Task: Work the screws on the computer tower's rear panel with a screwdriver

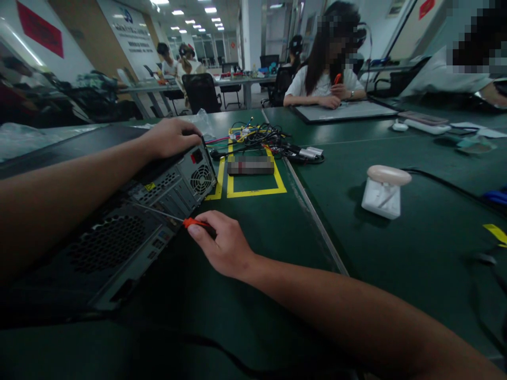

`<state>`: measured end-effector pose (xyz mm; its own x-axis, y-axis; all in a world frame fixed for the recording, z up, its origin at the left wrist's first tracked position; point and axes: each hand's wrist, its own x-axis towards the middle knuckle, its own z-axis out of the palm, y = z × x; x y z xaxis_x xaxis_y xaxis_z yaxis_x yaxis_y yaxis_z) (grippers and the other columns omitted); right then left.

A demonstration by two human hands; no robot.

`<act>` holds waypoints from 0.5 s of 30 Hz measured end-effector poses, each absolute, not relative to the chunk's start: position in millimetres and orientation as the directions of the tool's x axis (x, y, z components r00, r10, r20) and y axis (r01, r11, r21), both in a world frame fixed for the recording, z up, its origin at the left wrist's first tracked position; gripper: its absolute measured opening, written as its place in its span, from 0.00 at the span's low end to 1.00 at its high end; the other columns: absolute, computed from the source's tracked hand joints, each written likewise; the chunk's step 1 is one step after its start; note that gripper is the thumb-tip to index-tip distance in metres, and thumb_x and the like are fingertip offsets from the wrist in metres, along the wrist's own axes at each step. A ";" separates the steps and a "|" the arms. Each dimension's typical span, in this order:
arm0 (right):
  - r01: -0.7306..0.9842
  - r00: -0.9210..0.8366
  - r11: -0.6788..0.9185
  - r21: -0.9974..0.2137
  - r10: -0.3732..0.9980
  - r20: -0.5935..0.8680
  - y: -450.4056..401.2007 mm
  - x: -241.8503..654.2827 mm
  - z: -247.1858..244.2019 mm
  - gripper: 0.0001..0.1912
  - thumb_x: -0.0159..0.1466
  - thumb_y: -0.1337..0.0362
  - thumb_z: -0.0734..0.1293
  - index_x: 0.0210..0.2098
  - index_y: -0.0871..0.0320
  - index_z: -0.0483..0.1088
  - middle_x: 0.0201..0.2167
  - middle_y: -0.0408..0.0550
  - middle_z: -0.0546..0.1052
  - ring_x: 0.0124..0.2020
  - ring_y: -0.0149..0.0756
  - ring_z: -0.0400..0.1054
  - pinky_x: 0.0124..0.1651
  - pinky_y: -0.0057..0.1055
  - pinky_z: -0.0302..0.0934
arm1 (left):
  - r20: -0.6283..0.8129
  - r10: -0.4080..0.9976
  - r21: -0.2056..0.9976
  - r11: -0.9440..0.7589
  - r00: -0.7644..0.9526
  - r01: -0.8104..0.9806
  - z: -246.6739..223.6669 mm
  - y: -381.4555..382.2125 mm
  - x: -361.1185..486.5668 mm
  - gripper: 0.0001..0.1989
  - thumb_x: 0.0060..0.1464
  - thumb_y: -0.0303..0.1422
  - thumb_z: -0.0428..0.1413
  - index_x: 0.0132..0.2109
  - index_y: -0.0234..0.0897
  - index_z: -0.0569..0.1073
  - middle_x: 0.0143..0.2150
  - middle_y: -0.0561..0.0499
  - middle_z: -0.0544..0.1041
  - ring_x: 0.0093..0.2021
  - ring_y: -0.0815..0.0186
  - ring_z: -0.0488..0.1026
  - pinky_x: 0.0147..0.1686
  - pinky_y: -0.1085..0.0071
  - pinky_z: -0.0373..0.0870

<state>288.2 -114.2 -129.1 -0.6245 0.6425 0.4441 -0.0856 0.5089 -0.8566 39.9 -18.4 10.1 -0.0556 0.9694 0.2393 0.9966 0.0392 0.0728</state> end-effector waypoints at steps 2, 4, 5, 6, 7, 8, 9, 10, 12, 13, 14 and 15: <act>-0.100 -0.630 0.486 -0.868 0.644 0.433 -115.1 288.2 -129.1 0.11 0.75 0.54 0.68 0.46 0.55 0.75 0.38 0.45 0.79 0.37 0.36 0.72 0.43 0.35 0.66 | 0.239 0.970 0.074 0.036 -0.053 0.997 10.5 -18.8 40.4 0.28 0.62 0.46 0.51 0.58 0.41 0.86 0.56 0.41 0.86 0.59 0.44 0.78 0.59 0.53 0.71; -0.095 -0.633 0.469 -0.878 0.653 0.417 -115.9 288.5 -128.9 0.11 0.72 0.54 0.71 0.46 0.54 0.72 0.37 0.43 0.78 0.36 0.36 0.72 0.42 0.34 0.66 | 0.239 0.970 0.073 0.030 -0.047 0.997 10.8 -19.1 40.6 0.28 0.62 0.46 0.51 0.59 0.41 0.86 0.56 0.41 0.86 0.59 0.44 0.78 0.59 0.53 0.71; -0.087 -0.632 0.467 -0.880 0.657 0.411 -116.1 288.6 -128.7 0.12 0.70 0.54 0.73 0.46 0.53 0.71 0.36 0.42 0.77 0.35 0.35 0.72 0.41 0.34 0.66 | 0.238 0.970 0.072 0.028 -0.044 0.997 10.9 -19.2 40.6 0.28 0.62 0.46 0.51 0.59 0.41 0.86 0.56 0.41 0.85 0.59 0.44 0.78 0.59 0.53 0.71; -0.079 -0.631 0.467 -0.880 0.660 0.407 -116.2 288.7 -128.7 0.12 0.69 0.55 0.73 0.45 0.53 0.70 0.36 0.42 0.77 0.35 0.35 0.72 0.41 0.34 0.65 | 0.236 0.971 0.072 0.027 -0.043 0.997 10.8 -19.1 40.5 0.29 0.62 0.46 0.51 0.59 0.40 0.86 0.57 0.40 0.85 0.59 0.44 0.78 0.59 0.54 0.71; -0.075 -0.631 0.469 -0.880 0.661 0.406 -116.2 288.7 -128.7 0.11 0.69 0.56 0.73 0.45 0.53 0.70 0.36 0.41 0.76 0.35 0.35 0.71 0.41 0.34 0.65 | 0.233 0.971 0.072 0.028 -0.044 0.997 10.7 -19.0 40.3 0.29 0.62 0.46 0.51 0.59 0.40 0.86 0.57 0.40 0.85 0.59 0.44 0.78 0.58 0.54 0.71; -0.076 -0.633 0.470 -0.879 0.659 0.407 -116.0 288.7 -128.8 0.10 0.70 0.57 0.72 0.45 0.53 0.69 0.36 0.42 0.76 0.35 0.35 0.71 0.40 0.34 0.65 | 0.231 0.972 0.073 0.030 -0.046 0.997 10.6 -18.8 40.1 0.29 0.62 0.46 0.51 0.59 0.40 0.86 0.57 0.40 0.85 0.59 0.45 0.78 0.58 0.55 0.71; -0.078 -0.635 0.471 -0.879 0.656 0.407 -115.7 288.6 -129.0 0.09 0.70 0.57 0.71 0.44 0.53 0.70 0.36 0.42 0.76 0.35 0.35 0.71 0.40 0.34 0.65 | 0.231 0.972 0.073 0.031 -0.048 0.997 10.4 -18.7 39.9 0.29 0.62 0.46 0.51 0.59 0.40 0.86 0.57 0.41 0.85 0.59 0.45 0.78 0.58 0.55 0.71; -0.081 -0.636 0.471 -0.879 0.654 0.409 -115.4 288.4 -129.3 0.09 0.71 0.57 0.71 0.44 0.53 0.70 0.36 0.42 0.76 0.35 0.35 0.71 0.40 0.33 0.65 | 0.232 0.971 0.073 0.032 -0.048 0.997 10.3 -18.5 39.7 0.28 0.62 0.46 0.51 0.59 0.40 0.86 0.56 0.42 0.85 0.59 0.45 0.78 0.58 0.55 0.71; -0.086 -0.636 0.472 -0.878 0.652 0.412 -114.8 287.9 -130.2 0.09 0.71 0.57 0.71 0.44 0.53 0.70 0.36 0.42 0.76 0.35 0.35 0.71 0.40 0.33 0.64 | 0.241 0.970 0.072 0.028 -0.044 0.997 10.3 -18.4 39.6 0.27 0.63 0.46 0.51 0.58 0.41 0.86 0.56 0.42 0.86 0.59 0.45 0.78 0.58 0.55 0.71; -0.085 -0.634 0.471 -0.878 0.654 0.413 -114.7 287.7 -130.8 0.09 0.71 0.57 0.71 0.44 0.53 0.70 0.36 0.42 0.76 0.36 0.35 0.71 0.40 0.33 0.64 | 0.244 0.969 0.071 0.024 -0.040 0.997 10.5 -18.5 39.8 0.27 0.63 0.45 0.51 0.58 0.40 0.86 0.57 0.41 0.85 0.59 0.45 0.78 0.59 0.55 0.71; -0.085 -0.633 0.470 -0.878 0.655 0.412 -114.6 287.5 -131.3 0.09 0.71 0.57 0.71 0.44 0.53 0.70 0.36 0.42 0.76 0.36 0.35 0.71 0.40 0.33 0.64 | 0.243 0.969 0.072 0.021 -0.038 0.997 10.8 -18.7 40.1 0.27 0.63 0.45 0.51 0.58 0.39 0.86 0.57 0.41 0.85 0.59 0.44 0.78 0.59 0.55 0.71; -0.087 -0.631 0.469 -0.879 0.657 0.413 -114.6 287.3 -131.8 0.09 0.71 0.57 0.71 0.44 0.53 0.70 0.36 0.42 0.76 0.36 0.35 0.71 0.41 0.33 0.64 | 0.239 0.970 0.074 0.020 -0.037 0.997 11.2 -18.9 40.5 0.27 0.63 0.45 0.51 0.58 0.37 0.86 0.57 0.40 0.85 0.59 0.44 0.78 0.59 0.55 0.71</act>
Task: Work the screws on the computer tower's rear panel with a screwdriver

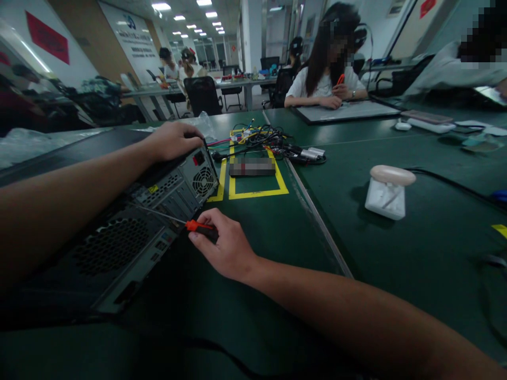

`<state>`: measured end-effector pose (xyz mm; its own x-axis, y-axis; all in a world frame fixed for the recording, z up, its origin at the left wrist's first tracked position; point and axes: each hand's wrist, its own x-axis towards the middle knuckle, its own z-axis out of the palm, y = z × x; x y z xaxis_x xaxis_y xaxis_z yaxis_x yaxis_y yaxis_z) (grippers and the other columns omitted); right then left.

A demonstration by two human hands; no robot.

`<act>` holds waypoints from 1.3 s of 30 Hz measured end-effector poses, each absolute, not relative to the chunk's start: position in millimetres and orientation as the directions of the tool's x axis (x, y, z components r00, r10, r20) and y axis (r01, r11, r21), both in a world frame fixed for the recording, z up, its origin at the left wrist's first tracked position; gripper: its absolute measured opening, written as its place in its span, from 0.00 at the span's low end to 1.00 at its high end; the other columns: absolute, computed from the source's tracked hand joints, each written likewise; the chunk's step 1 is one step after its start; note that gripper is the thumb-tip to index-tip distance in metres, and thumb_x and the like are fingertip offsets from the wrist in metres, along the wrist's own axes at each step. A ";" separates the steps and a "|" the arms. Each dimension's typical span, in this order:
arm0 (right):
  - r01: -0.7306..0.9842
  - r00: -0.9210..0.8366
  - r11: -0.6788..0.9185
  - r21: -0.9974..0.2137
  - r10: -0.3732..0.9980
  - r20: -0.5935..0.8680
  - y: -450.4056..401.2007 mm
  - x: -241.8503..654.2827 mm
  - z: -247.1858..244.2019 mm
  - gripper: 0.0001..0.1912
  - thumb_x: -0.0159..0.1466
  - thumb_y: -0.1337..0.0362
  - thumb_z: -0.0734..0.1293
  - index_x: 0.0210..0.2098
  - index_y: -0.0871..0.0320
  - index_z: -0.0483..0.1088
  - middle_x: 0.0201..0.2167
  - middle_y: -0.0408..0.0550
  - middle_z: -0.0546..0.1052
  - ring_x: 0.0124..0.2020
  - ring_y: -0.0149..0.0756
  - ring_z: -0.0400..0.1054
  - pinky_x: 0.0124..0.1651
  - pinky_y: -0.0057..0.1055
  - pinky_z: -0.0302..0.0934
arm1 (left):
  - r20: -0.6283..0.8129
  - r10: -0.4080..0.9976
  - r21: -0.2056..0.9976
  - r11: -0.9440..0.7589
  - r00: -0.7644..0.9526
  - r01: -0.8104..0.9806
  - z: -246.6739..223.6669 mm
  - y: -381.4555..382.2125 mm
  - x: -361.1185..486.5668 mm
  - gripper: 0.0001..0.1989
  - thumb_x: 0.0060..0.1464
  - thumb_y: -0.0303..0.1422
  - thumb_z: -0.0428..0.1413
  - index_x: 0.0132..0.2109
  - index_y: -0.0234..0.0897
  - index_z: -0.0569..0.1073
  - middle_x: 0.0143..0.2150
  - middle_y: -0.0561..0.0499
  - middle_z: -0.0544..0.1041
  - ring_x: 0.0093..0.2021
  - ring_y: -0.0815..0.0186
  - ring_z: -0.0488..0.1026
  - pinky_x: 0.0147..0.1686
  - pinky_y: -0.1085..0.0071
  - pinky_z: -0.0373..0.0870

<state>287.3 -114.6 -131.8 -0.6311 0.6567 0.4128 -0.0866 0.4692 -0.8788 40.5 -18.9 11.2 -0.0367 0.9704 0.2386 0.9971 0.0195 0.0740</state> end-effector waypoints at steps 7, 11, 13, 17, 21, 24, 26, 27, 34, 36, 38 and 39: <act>-0.107 -0.620 0.479 -0.871 0.653 0.435 -113.9 287.0 -133.2 0.08 0.71 0.58 0.72 0.44 0.53 0.71 0.36 0.42 0.76 0.35 0.35 0.70 0.41 0.33 0.64 | 0.244 0.969 0.086 0.022 -0.042 0.996 11.1 -18.8 41.6 0.26 0.63 0.42 0.52 0.57 0.35 0.86 0.56 0.38 0.85 0.59 0.45 0.79 0.60 0.53 0.72; -0.111 -0.618 0.479 -0.871 0.653 0.438 -113.9 287.2 -132.7 0.08 0.71 0.58 0.72 0.44 0.54 0.71 0.36 0.42 0.76 0.35 0.35 0.70 0.41 0.34 0.63 | 0.256 0.965 0.105 0.024 -0.051 0.994 9.7 -18.1 41.0 0.25 0.63 0.41 0.53 0.56 0.37 0.87 0.54 0.38 0.86 0.57 0.45 0.79 0.60 0.52 0.72; -0.112 -0.619 0.476 -0.872 0.653 0.436 -114.3 287.2 -132.2 0.08 0.71 0.58 0.72 0.44 0.54 0.71 0.36 0.42 0.76 0.35 0.35 0.70 0.41 0.34 0.63 | 0.257 0.965 0.102 0.022 -0.048 0.995 9.3 -17.9 40.8 0.25 0.63 0.41 0.53 0.56 0.36 0.87 0.55 0.38 0.86 0.57 0.45 0.79 0.60 0.52 0.73; -0.113 -0.611 0.472 -0.874 0.661 0.436 -114.6 287.1 -132.1 0.08 0.71 0.58 0.72 0.44 0.54 0.72 0.36 0.42 0.76 0.35 0.35 0.70 0.41 0.34 0.64 | 0.269 0.961 0.116 0.027 -0.057 0.993 8.3 -16.9 40.0 0.25 0.62 0.41 0.53 0.55 0.36 0.87 0.55 0.37 0.86 0.56 0.44 0.79 0.59 0.51 0.73; -0.106 -0.607 0.489 -0.866 0.658 0.446 -113.8 286.8 -133.3 0.08 0.71 0.57 0.72 0.44 0.54 0.73 0.37 0.43 0.78 0.35 0.35 0.71 0.42 0.34 0.65 | 0.262 0.964 0.116 0.021 -0.051 0.993 8.1 -16.1 39.1 0.24 0.62 0.41 0.53 0.56 0.37 0.87 0.55 0.38 0.86 0.57 0.44 0.79 0.60 0.51 0.72; -0.108 -0.600 0.499 -0.860 0.656 0.457 -113.2 286.9 -133.8 0.08 0.71 0.57 0.72 0.44 0.54 0.74 0.38 0.44 0.79 0.36 0.35 0.72 0.42 0.34 0.66 | 0.255 0.966 0.106 0.021 -0.047 0.994 9.0 -16.6 39.4 0.24 0.63 0.41 0.53 0.56 0.36 0.87 0.56 0.38 0.85 0.58 0.44 0.79 0.60 0.52 0.72; -0.116 -0.597 0.503 -0.856 0.654 0.465 -112.8 287.0 -133.5 0.08 0.72 0.57 0.72 0.45 0.54 0.75 0.40 0.44 0.80 0.37 0.35 0.73 0.43 0.34 0.67 | 0.247 0.968 0.097 0.024 -0.047 0.995 9.8 -17.2 40.1 0.25 0.63 0.41 0.53 0.56 0.35 0.86 0.56 0.38 0.85 0.58 0.44 0.79 0.60 0.53 0.72; -0.118 -0.595 0.510 -0.852 0.651 0.472 -112.6 287.1 -133.1 0.08 0.72 0.57 0.72 0.45 0.54 0.75 0.40 0.45 0.80 0.37 0.35 0.73 0.44 0.34 0.67 | 0.243 0.969 0.089 0.025 -0.046 0.996 10.1 -17.5 40.4 0.25 0.63 0.41 0.52 0.56 0.35 0.86 0.57 0.38 0.85 0.58 0.45 0.79 0.60 0.54 0.71; -0.102 -0.606 0.542 -0.834 0.631 0.484 -111.9 288.1 -129.9 0.09 0.76 0.57 0.68 0.46 0.55 0.77 0.39 0.46 0.80 0.39 0.37 0.74 0.46 0.36 0.68 | 0.232 0.971 0.062 0.039 -0.053 0.997 9.5 -17.1 39.9 0.27 0.64 0.43 0.51 0.58 0.36 0.86 0.57 0.39 0.85 0.58 0.47 0.79 0.57 0.57 0.71; -0.097 -0.605 0.516 -0.851 0.648 0.462 -112.9 288.3 -130.3 0.10 0.72 0.55 0.71 0.47 0.54 0.75 0.38 0.44 0.79 0.38 0.36 0.74 0.44 0.35 0.68 | 0.238 0.970 0.061 0.044 -0.057 0.997 9.1 -16.7 39.1 0.27 0.63 0.44 0.51 0.58 0.36 0.86 0.57 0.39 0.85 0.58 0.47 0.78 0.57 0.57 0.71; -0.089 -0.604 0.503 -0.860 0.659 0.448 -113.9 288.2 -131.2 0.12 0.69 0.56 0.74 0.46 0.53 0.72 0.37 0.42 0.78 0.37 0.36 0.74 0.43 0.35 0.68 | 0.242 0.969 0.068 0.040 -0.056 0.997 9.3 -16.4 38.2 0.27 0.63 0.45 0.51 0.58 0.37 0.86 0.57 0.39 0.85 0.59 0.46 0.78 0.58 0.57 0.71; -0.089 -0.608 0.500 -0.861 0.658 0.445 -114.2 288.0 -131.7 0.12 0.68 0.57 0.74 0.46 0.53 0.71 0.37 0.42 0.78 0.37 0.36 0.74 0.43 0.35 0.68 | 0.238 0.970 0.075 0.035 -0.052 0.997 9.6 -16.4 37.8 0.27 0.63 0.45 0.52 0.58 0.38 0.86 0.57 0.40 0.85 0.59 0.46 0.78 0.58 0.57 0.71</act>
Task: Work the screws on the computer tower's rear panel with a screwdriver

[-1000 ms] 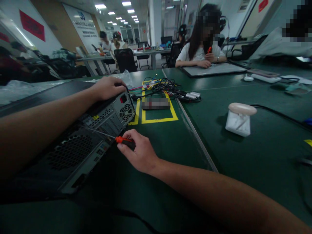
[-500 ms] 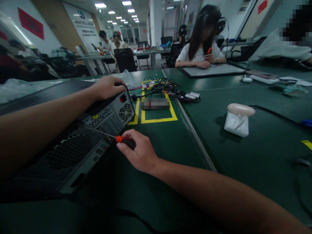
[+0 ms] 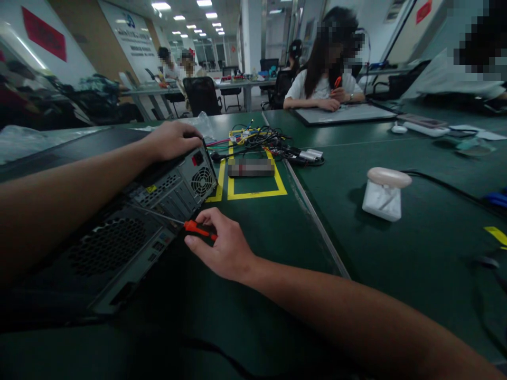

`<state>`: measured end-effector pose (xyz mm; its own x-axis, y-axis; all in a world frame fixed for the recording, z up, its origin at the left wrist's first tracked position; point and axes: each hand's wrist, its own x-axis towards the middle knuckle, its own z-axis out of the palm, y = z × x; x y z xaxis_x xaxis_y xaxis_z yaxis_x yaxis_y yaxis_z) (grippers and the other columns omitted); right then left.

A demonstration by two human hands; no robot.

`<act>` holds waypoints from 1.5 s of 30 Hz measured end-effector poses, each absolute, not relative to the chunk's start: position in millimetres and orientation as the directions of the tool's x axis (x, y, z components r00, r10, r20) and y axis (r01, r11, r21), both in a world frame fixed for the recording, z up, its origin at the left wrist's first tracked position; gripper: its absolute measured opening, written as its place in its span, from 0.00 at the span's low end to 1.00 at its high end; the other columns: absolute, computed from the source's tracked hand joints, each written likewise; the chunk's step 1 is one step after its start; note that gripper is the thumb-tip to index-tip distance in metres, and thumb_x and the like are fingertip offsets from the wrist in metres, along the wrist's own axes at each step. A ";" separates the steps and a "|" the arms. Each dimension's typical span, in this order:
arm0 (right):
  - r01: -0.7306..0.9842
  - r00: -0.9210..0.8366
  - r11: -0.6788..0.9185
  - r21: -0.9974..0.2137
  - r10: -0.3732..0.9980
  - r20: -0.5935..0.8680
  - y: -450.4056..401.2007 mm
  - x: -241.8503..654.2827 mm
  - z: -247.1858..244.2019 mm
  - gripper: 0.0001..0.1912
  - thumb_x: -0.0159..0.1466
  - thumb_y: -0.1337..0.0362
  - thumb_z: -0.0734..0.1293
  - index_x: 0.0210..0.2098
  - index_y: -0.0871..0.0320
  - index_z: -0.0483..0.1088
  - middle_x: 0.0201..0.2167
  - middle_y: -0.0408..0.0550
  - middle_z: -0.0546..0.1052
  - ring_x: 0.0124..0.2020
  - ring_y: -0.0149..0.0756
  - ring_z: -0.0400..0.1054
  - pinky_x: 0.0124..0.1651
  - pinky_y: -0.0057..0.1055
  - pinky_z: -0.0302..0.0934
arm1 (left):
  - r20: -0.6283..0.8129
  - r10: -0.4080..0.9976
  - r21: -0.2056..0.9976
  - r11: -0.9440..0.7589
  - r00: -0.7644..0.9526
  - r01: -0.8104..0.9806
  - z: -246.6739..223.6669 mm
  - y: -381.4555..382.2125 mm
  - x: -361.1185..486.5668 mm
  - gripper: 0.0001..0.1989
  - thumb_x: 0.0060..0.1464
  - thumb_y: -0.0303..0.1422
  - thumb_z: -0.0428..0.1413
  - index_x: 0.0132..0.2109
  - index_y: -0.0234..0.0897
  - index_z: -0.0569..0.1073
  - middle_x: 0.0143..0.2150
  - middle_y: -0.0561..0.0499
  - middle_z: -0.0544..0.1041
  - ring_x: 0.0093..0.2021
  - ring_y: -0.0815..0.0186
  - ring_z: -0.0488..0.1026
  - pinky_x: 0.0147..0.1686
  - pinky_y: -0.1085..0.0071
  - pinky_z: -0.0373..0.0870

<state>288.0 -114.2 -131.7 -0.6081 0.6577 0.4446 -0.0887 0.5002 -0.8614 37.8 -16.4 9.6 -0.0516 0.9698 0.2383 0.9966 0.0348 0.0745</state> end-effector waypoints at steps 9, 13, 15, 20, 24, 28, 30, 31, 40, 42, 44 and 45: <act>-0.087 -0.616 0.495 -0.865 0.655 0.437 -112.6 287.2 -132.2 0.08 0.71 0.58 0.72 0.44 0.53 0.72 0.40 0.44 0.79 0.38 0.36 0.74 0.45 0.36 0.69 | 0.231 0.972 0.074 0.025 -0.042 0.997 11.7 -18.1 39.7 0.26 0.63 0.45 0.51 0.56 0.39 0.86 0.57 0.40 0.85 0.58 0.46 0.79 0.59 0.55 0.72; -0.084 -0.605 0.514 -0.854 0.654 0.453 -112.3 287.9 -131.3 0.07 0.71 0.58 0.72 0.45 0.53 0.73 0.41 0.44 0.80 0.39 0.37 0.74 0.46 0.37 0.69 | 0.243 0.969 0.097 0.026 -0.049 0.995 10.3 -17.7 39.8 0.25 0.62 0.45 0.52 0.54 0.39 0.87 0.55 0.39 0.85 0.57 0.45 0.79 0.57 0.54 0.73; -0.083 -0.596 0.523 -0.848 0.656 0.463 -112.0 288.5 -131.0 0.06 0.72 0.59 0.72 0.45 0.53 0.74 0.41 0.45 0.81 0.40 0.37 0.75 0.48 0.37 0.69 | 0.252 0.967 0.111 0.021 -0.049 0.994 9.1 -16.7 39.3 0.24 0.61 0.44 0.53 0.53 0.40 0.87 0.54 0.39 0.86 0.57 0.45 0.79 0.57 0.54 0.73; -0.068 -0.583 0.555 -0.829 0.652 0.484 -110.6 289.5 -131.2 0.07 0.72 0.58 0.73 0.46 0.54 0.77 0.43 0.47 0.82 0.43 0.39 0.76 0.50 0.37 0.69 | 0.267 0.963 0.115 0.013 -0.043 0.993 7.0 -14.9 38.1 0.24 0.60 0.43 0.53 0.52 0.39 0.88 0.53 0.39 0.86 0.56 0.45 0.79 0.57 0.53 0.73; -0.075 -0.570 0.567 -0.820 0.650 0.502 -109.7 288.6 -131.4 0.07 0.74 0.58 0.72 0.46 0.55 0.79 0.41 0.47 0.82 0.42 0.38 0.76 0.49 0.36 0.69 | 0.259 0.965 0.138 -0.008 -0.028 0.990 7.5 -16.4 38.4 0.26 0.60 0.44 0.52 0.53 0.36 0.87 0.53 0.35 0.86 0.56 0.43 0.79 0.58 0.49 0.72; -0.099 -0.576 0.554 -0.827 0.645 0.501 -111.1 288.0 -129.9 0.09 0.75 0.57 0.69 0.46 0.55 0.78 0.41 0.48 0.81 0.40 0.38 0.75 0.47 0.37 0.69 | 0.270 0.962 0.164 -0.008 -0.037 0.986 6.9 -16.5 38.2 0.24 0.58 0.43 0.54 0.52 0.39 0.88 0.51 0.36 0.86 0.56 0.43 0.79 0.58 0.49 0.72; -0.106 -0.584 0.523 -0.845 0.655 0.479 -112.5 288.2 -128.8 0.08 0.73 0.57 0.71 0.46 0.55 0.77 0.40 0.46 0.81 0.39 0.37 0.75 0.45 0.36 0.69 | 0.279 0.960 0.160 -0.012 -0.034 0.987 6.3 -15.6 37.5 0.24 0.57 0.43 0.54 0.51 0.39 0.88 0.51 0.36 0.86 0.56 0.44 0.79 0.57 0.51 0.73; -0.103 -0.587 0.505 -0.857 0.665 0.463 -113.2 288.2 -128.4 0.09 0.71 0.57 0.72 0.46 0.54 0.75 0.39 0.45 0.80 0.38 0.37 0.74 0.44 0.35 0.69 | 0.278 0.960 0.153 -0.013 -0.030 0.988 6.2 -15.2 37.1 0.24 0.58 0.44 0.53 0.51 0.39 0.88 0.51 0.37 0.86 0.56 0.45 0.80 0.57 0.53 0.73; -0.077 -0.579 0.498 -0.864 0.683 0.445 -113.6 287.0 -129.6 0.06 0.69 0.60 0.72 0.41 0.53 0.72 0.35 0.42 0.77 0.34 0.35 0.71 0.40 0.33 0.65 | 0.266 0.964 0.133 -0.023 -0.014 0.991 7.8 -16.2 37.1 0.26 0.58 0.44 0.53 0.53 0.38 0.88 0.52 0.36 0.86 0.55 0.45 0.80 0.56 0.53 0.73; -0.072 -0.582 0.499 -0.864 0.682 0.443 -113.3 287.3 -130.0 0.06 0.69 0.59 0.72 0.42 0.53 0.72 0.35 0.43 0.77 0.34 0.35 0.71 0.40 0.33 0.65 | 0.267 0.963 0.137 -0.014 -0.023 0.991 7.5 -16.5 37.4 0.25 0.59 0.44 0.53 0.52 0.39 0.88 0.52 0.36 0.86 0.55 0.46 0.80 0.56 0.54 0.73; -0.068 -0.585 0.496 -0.866 0.684 0.437 -113.4 287.8 -129.9 0.06 0.70 0.59 0.72 0.42 0.53 0.72 0.35 0.43 0.77 0.34 0.35 0.71 0.40 0.33 0.65 | 0.266 0.964 0.135 -0.013 -0.024 0.991 7.4 -16.7 37.6 0.25 0.59 0.44 0.53 0.52 0.39 0.88 0.52 0.37 0.86 0.55 0.45 0.80 0.56 0.54 0.73; -0.065 -0.587 0.492 -0.868 0.685 0.432 -113.4 288.1 -129.8 0.06 0.70 0.59 0.72 0.42 0.53 0.72 0.36 0.43 0.77 0.35 0.35 0.71 0.40 0.34 0.65 | 0.266 0.964 0.134 -0.012 -0.025 0.991 7.5 -16.7 37.7 0.24 0.59 0.44 0.53 0.52 0.39 0.88 0.52 0.37 0.86 0.55 0.45 0.80 0.56 0.54 0.73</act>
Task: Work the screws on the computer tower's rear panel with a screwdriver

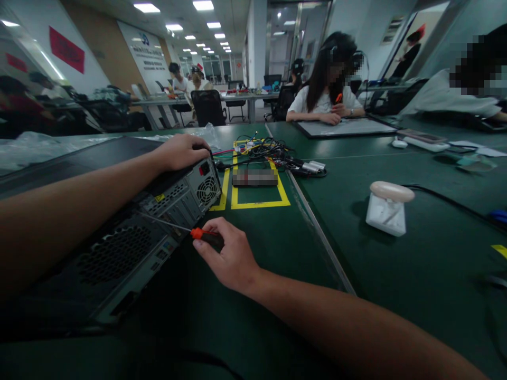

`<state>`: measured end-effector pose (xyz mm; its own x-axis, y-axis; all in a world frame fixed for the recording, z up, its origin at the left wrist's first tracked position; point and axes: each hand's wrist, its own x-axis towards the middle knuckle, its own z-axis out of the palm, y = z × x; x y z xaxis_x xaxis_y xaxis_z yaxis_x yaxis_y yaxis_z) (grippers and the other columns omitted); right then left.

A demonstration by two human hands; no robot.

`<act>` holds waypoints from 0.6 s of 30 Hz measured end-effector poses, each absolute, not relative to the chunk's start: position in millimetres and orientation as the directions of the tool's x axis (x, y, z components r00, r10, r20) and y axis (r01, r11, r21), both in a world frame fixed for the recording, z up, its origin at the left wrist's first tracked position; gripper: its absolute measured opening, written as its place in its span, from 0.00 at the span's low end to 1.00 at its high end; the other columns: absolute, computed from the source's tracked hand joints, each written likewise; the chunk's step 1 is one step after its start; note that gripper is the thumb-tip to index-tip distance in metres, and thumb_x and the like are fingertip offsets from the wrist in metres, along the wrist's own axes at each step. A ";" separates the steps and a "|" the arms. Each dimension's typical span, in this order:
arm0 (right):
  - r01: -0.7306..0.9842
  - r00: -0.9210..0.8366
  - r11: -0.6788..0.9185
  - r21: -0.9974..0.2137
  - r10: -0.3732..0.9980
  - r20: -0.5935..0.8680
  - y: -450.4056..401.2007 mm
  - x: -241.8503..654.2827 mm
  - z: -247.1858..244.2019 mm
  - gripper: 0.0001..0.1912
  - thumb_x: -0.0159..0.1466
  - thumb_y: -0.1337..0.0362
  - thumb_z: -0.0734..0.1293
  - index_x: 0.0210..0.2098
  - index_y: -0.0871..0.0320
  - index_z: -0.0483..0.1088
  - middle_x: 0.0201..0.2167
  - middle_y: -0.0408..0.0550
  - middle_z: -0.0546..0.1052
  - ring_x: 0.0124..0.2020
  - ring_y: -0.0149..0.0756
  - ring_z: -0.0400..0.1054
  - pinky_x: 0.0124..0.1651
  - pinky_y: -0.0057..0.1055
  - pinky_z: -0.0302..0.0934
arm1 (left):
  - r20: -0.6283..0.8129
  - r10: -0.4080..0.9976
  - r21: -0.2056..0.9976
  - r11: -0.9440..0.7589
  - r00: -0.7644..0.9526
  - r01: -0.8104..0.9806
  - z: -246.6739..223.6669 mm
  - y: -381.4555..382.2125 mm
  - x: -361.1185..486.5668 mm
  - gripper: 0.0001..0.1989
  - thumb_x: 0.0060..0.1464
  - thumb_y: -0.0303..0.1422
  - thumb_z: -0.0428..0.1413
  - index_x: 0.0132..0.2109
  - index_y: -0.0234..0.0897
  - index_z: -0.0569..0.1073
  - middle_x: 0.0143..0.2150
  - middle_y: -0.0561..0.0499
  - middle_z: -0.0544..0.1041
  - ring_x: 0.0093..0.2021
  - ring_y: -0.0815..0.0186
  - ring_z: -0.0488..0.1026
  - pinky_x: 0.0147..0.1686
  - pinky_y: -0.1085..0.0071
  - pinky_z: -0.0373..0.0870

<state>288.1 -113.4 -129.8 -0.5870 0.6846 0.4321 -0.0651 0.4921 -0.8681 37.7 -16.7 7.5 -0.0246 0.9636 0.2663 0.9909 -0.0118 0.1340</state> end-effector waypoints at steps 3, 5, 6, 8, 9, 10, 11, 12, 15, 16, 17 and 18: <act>-0.071 -0.587 0.484 -0.872 0.686 0.429 -113.6 288.6 -129.4 0.07 0.69 0.59 0.72 0.42 0.53 0.72 0.35 0.43 0.77 0.34 0.35 0.71 0.39 0.33 0.65 | 0.263 0.964 0.135 -0.009 -0.027 0.991 8.2 -17.2 38.6 0.25 0.59 0.44 0.53 0.51 0.38 0.88 0.52 0.36 0.86 0.55 0.44 0.81 0.55 0.53 0.73; -0.081 -0.587 0.481 -0.873 0.685 0.432 -113.5 288.5 -129.5 0.07 0.69 0.59 0.73 0.41 0.54 0.72 0.35 0.42 0.77 0.34 0.35 0.71 0.39 0.33 0.64 | 0.261 0.965 0.139 -0.014 -0.023 0.990 8.7 -17.5 39.1 0.25 0.59 0.44 0.53 0.52 0.37 0.88 0.52 0.35 0.86 0.55 0.44 0.80 0.56 0.52 0.72; -0.086 -0.586 0.480 -0.873 0.685 0.434 -113.5 288.3 -129.6 0.07 0.69 0.59 0.73 0.41 0.54 0.72 0.35 0.42 0.77 0.34 0.35 0.71 0.39 0.33 0.64 | 0.259 0.966 0.139 -0.020 -0.017 0.990 8.8 -17.5 39.2 0.25 0.59 0.44 0.53 0.52 0.37 0.88 0.52 0.35 0.86 0.55 0.44 0.80 0.57 0.52 0.72; -0.086 -0.585 0.476 -0.875 0.687 0.432 -113.3 287.9 -130.0 0.07 0.69 0.59 0.73 0.41 0.54 0.72 0.35 0.43 0.77 0.35 0.35 0.71 0.39 0.33 0.65 | 0.257 0.966 0.135 -0.029 -0.007 0.990 8.6 -17.3 38.8 0.25 0.59 0.44 0.53 0.52 0.38 0.88 0.52 0.36 0.86 0.56 0.44 0.80 0.57 0.52 0.72; -0.083 -0.584 0.475 -0.876 0.689 0.429 -113.2 287.6 -130.3 0.07 0.69 0.58 0.73 0.41 0.54 0.72 0.35 0.43 0.77 0.35 0.35 0.71 0.39 0.33 0.65 | 0.256 0.967 0.134 -0.030 -0.005 0.991 8.4 -17.2 38.4 0.25 0.59 0.44 0.53 0.52 0.39 0.88 0.52 0.37 0.86 0.56 0.45 0.80 0.57 0.52 0.72; -0.079 -0.584 0.474 -0.877 0.691 0.426 -113.2 287.3 -130.6 0.08 0.69 0.58 0.73 0.41 0.54 0.72 0.35 0.43 0.77 0.35 0.35 0.71 0.39 0.33 0.65 | 0.256 0.967 0.134 -0.030 -0.006 0.990 8.1 -17.0 38.0 0.24 0.60 0.44 0.53 0.52 0.40 0.88 0.52 0.37 0.86 0.56 0.45 0.80 0.57 0.53 0.72; -0.077 -0.585 0.474 -0.877 0.691 0.424 -113.2 287.1 -131.1 0.08 0.69 0.58 0.73 0.42 0.53 0.73 0.35 0.43 0.77 0.35 0.35 0.72 0.39 0.33 0.65 | 0.257 0.966 0.137 -0.026 -0.010 0.990 7.8 -16.8 37.5 0.24 0.60 0.44 0.53 0.52 0.41 0.87 0.53 0.38 0.86 0.57 0.46 0.80 0.57 0.54 0.72; -0.078 -0.586 0.473 -0.877 0.690 0.424 -113.3 287.0 -131.5 0.08 0.70 0.57 0.73 0.42 0.53 0.73 0.35 0.43 0.77 0.35 0.35 0.72 0.39 0.33 0.65 | 0.260 0.966 0.141 -0.021 -0.016 0.990 7.5 -16.6 37.1 0.24 0.59 0.44 0.53 0.52 0.41 0.87 0.53 0.38 0.86 0.57 0.46 0.79 0.57 0.54 0.72; -0.085 -0.586 0.478 -0.874 0.686 0.432 -113.6 287.2 -132.5 0.09 0.70 0.56 0.73 0.42 0.53 0.73 0.36 0.44 0.78 0.35 0.36 0.72 0.39 0.33 0.65 | 0.262 0.965 0.143 -0.012 -0.026 0.990 7.0 -15.9 36.5 0.25 0.59 0.45 0.53 0.52 0.40 0.87 0.54 0.38 0.85 0.57 0.47 0.79 0.57 0.55 0.73; -0.081 -0.584 0.484 -0.871 0.685 0.435 -113.6 287.4 -132.5 0.09 0.70 0.56 0.73 0.42 0.53 0.74 0.36 0.44 0.79 0.35 0.36 0.72 0.39 0.33 0.66 | 0.262 0.965 0.139 -0.010 -0.027 0.990 6.9 -15.8 36.6 0.26 0.59 0.45 0.52 0.53 0.40 0.87 0.54 0.37 0.85 0.57 0.47 0.79 0.57 0.55 0.73; -0.073 -0.584 0.495 -0.866 0.683 0.439 -113.4 287.7 -132.4 0.09 0.71 0.56 0.73 0.43 0.53 0.74 0.36 0.44 0.79 0.35 0.36 0.73 0.39 0.33 0.66 | 0.261 0.965 0.133 -0.011 -0.025 0.991 7.0 -15.7 36.7 0.26 0.59 0.45 0.51 0.53 0.39 0.87 0.54 0.37 0.85 0.57 0.46 0.80 0.57 0.55 0.73; -0.063 -0.583 0.511 -0.857 0.678 0.447 -113.0 288.0 -132.1 0.09 0.71 0.56 0.73 0.43 0.54 0.75 0.37 0.44 0.79 0.36 0.36 0.73 0.40 0.33 0.66 | 0.257 0.966 0.125 -0.013 -0.020 0.992 7.1 -15.6 36.9 0.27 0.60 0.45 0.51 0.54 0.37 0.87 0.54 0.36 0.85 0.57 0.46 0.80 0.57 0.54 0.73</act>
<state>288.0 -113.0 -132.1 -0.5834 0.6781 0.4470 -0.0634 0.5107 -0.8574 36.9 -15.6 7.1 -0.0200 0.9662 0.2571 0.9921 -0.0126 0.1247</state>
